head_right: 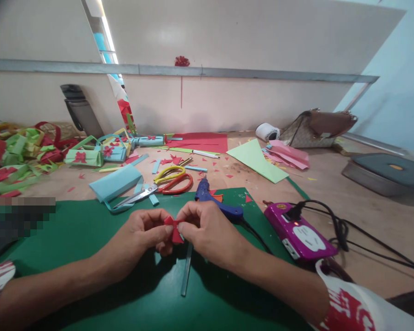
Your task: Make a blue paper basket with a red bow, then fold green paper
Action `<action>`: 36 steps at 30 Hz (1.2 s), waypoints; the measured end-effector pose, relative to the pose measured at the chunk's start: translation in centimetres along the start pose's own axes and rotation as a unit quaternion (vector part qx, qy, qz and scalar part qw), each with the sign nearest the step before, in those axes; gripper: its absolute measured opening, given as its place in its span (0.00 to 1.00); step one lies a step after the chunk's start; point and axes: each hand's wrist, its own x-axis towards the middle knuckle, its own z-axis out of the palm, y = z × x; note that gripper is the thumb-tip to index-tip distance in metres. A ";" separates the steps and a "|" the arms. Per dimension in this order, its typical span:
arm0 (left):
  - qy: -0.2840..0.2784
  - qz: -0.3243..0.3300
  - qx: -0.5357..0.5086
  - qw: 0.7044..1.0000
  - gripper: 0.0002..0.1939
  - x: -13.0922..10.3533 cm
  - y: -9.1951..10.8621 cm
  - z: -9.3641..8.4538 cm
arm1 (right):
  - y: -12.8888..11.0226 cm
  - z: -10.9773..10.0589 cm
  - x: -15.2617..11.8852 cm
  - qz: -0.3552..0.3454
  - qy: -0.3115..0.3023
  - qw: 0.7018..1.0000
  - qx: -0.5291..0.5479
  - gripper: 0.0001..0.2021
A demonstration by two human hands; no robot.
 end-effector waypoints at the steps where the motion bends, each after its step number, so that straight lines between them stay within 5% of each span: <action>1: -0.003 0.001 -0.001 1.000 0.10 0.0 0.0 0.0 | 0.0 0.0 0.0 0.001 0.002 1.000 0.002 0.05; 8: -0.033 -0.002 0.010 0.999 0.11 0.0 0.4 -0.2 | 0.1 0.0 -0.1 0.001 0.001 1.000 0.005 0.03; 14: 0.001 -0.007 0.011 1.000 0.12 0.2 0.2 0.0 | 0.3 0.0 -0.1 -0.014 -0.010 1.000 -0.004 0.04; 19: 0.003 -0.006 -0.033 0.999 0.12 0.2 0.0 -0.2 | 1.3 -0.3 0.2 -0.054 -0.034 0.997 0.052 0.13; 36: -0.010 -0.005 -0.026 1.000 0.12 0.2 0.0 -0.2 | 0.7 -0.3 0.0 -0.021 -0.003 1.000 0.008 0.05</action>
